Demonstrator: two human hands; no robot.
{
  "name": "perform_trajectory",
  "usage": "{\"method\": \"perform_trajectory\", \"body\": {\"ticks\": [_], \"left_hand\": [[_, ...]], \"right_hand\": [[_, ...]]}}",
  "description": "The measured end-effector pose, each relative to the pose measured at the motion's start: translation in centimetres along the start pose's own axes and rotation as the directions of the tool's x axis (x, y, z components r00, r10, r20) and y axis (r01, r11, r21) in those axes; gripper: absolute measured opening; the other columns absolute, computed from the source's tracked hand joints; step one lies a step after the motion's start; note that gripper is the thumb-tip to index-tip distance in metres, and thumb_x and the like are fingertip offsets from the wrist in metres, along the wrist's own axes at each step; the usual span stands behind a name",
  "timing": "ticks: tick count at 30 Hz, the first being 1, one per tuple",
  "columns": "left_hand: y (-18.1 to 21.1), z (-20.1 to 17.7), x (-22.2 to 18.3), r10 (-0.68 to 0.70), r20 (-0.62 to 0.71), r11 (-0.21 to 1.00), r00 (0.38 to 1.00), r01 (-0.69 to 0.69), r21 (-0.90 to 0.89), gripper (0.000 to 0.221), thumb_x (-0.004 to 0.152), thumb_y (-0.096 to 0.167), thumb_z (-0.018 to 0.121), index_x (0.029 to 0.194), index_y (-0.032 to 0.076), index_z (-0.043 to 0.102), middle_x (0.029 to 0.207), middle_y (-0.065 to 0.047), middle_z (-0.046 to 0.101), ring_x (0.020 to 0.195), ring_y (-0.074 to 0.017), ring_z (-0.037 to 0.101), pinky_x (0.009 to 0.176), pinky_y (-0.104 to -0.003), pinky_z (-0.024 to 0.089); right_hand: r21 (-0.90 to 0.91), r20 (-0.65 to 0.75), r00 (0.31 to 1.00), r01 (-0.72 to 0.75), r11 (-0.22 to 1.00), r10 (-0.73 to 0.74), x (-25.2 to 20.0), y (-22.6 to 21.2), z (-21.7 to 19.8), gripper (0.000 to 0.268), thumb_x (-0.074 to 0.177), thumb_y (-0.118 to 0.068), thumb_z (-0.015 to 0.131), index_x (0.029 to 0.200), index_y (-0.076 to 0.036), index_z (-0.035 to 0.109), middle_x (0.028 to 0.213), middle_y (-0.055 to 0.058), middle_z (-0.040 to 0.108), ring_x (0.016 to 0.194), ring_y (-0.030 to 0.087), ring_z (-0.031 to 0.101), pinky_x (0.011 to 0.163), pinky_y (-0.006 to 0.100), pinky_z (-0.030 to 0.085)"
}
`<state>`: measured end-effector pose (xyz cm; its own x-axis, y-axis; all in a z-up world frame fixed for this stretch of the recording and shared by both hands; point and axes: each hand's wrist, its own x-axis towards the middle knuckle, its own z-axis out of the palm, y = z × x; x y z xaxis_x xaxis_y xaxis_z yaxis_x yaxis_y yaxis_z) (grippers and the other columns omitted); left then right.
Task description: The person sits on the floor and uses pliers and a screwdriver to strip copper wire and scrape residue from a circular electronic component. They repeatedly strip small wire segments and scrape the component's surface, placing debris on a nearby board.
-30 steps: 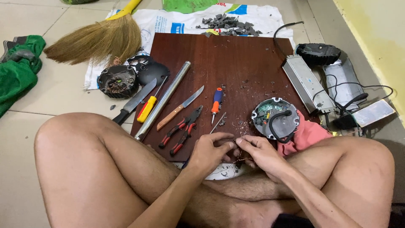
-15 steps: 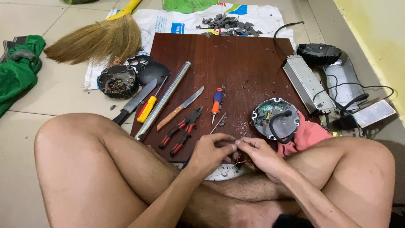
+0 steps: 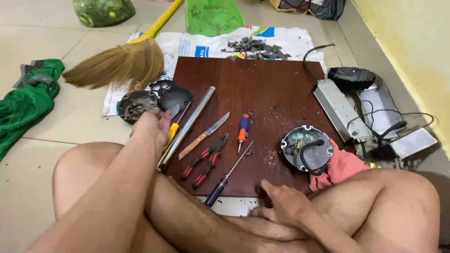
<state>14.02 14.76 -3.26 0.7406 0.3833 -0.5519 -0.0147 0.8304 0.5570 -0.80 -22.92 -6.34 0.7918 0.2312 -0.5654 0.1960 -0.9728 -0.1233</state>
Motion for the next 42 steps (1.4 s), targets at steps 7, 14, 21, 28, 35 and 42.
{"method": "perform_trajectory", "body": {"ticks": [7, 14, 21, 28, 35, 42], "left_hand": [[-3.9, 2.1, -14.4, -0.202, 0.072, 0.475, 0.977, 0.033, 0.880, 0.046, 0.100, 0.037, 0.052, 0.133, 0.008, 0.066, 0.127, -0.014, 0.070, 0.108, -0.0260, 0.064, 0.090, -0.041, 0.055], [-12.2, 2.9, -20.4, -0.796, 0.228, 0.494, 0.561, 0.383, 0.781, 0.113, 0.084, 0.085, 0.037, 0.168, 0.013, 0.016, 0.172, -0.029, 0.025, 0.153, -0.0580, 0.033, 0.110, -0.075, 0.040], [-13.8, 4.6, -20.8, -0.768, 0.202, 0.614, 0.607, 0.612, 0.498, 0.083, 0.103, 0.070, 0.021, 0.151, 0.012, 0.058, 0.149, -0.018, 0.066, 0.130, -0.0343, 0.064, 0.100, -0.058, 0.052], [-15.4, -0.4, -17.3, -0.612, 0.021, 0.655, 0.791, 0.492, 0.573, 0.049, 0.103, 0.062, 0.042, 0.104, 0.016, 0.058, 0.097, -0.003, 0.052, 0.079, -0.0202, 0.050, 0.063, -0.038, 0.041], [-9.1, -1.2, -12.4, -0.410, -0.031, 0.771, 0.911, 0.365, 0.521, 0.044, 0.102, 0.043, 0.057, 0.071, 0.017, 0.039, 0.053, 0.000, 0.029, 0.039, -0.0140, 0.035, 0.035, -0.025, 0.030], [3.1, 1.7, -3.6, -0.274, -0.224, 0.944, 0.935, 0.306, 0.122, 0.052, 0.099, 0.048, 0.065, 0.114, 0.008, 0.035, 0.095, -0.003, 0.042, 0.077, -0.0177, 0.053, 0.055, -0.030, 0.056]], "right_hand": [[0.536, -0.432, 0.892, 0.137, 0.833, 0.131, -0.6, -2.2, -4.3, 0.024, 0.097, -0.035, 0.065, 0.112, -0.016, 0.068, 0.107, 0.008, 0.082, 0.095, 0.028, 0.079, 0.086, 0.044, 0.060], [0.778, -0.215, 0.849, 0.447, -0.442, 0.482, 0.5, -3.9, -12.4, 0.015, 0.111, -0.030, 0.055, 0.109, -0.015, 0.053, 0.085, 0.002, 0.049, 0.061, 0.008, 0.038, 0.044, 0.022, 0.025], [0.722, -0.538, 0.794, 0.259, 0.642, 0.285, 0.0, -5.3, -7.9, 0.034, 0.105, -0.033, 0.048, 0.116, -0.008, 0.068, 0.107, 0.011, 0.078, 0.095, 0.024, 0.074, 0.087, 0.039, 0.059], [0.211, -0.635, 0.771, 0.233, 0.949, -0.049, -0.2, -7.0, -3.2, 0.042, 0.101, -0.029, 0.053, 0.140, -0.016, 0.048, 0.124, 0.012, 0.058, 0.117, 0.033, 0.059, 0.087, 0.052, 0.055], [0.704, -0.500, 0.845, 0.271, 0.656, 0.188, -1.0, -3.6, -3.8, 0.036, 0.095, -0.035, 0.071, 0.127, -0.020, 0.076, 0.117, 0.011, 0.080, 0.119, 0.031, 0.073, 0.102, 0.048, 0.056], [0.176, -0.912, 0.409, 0.314, 0.933, 0.034, -1.0, 3.4, -5.5, 0.013, 0.098, -0.018, 0.072, 0.107, -0.010, 0.077, 0.095, 0.015, 0.075, 0.098, 0.036, 0.074, 0.089, 0.048, 0.057]]}}
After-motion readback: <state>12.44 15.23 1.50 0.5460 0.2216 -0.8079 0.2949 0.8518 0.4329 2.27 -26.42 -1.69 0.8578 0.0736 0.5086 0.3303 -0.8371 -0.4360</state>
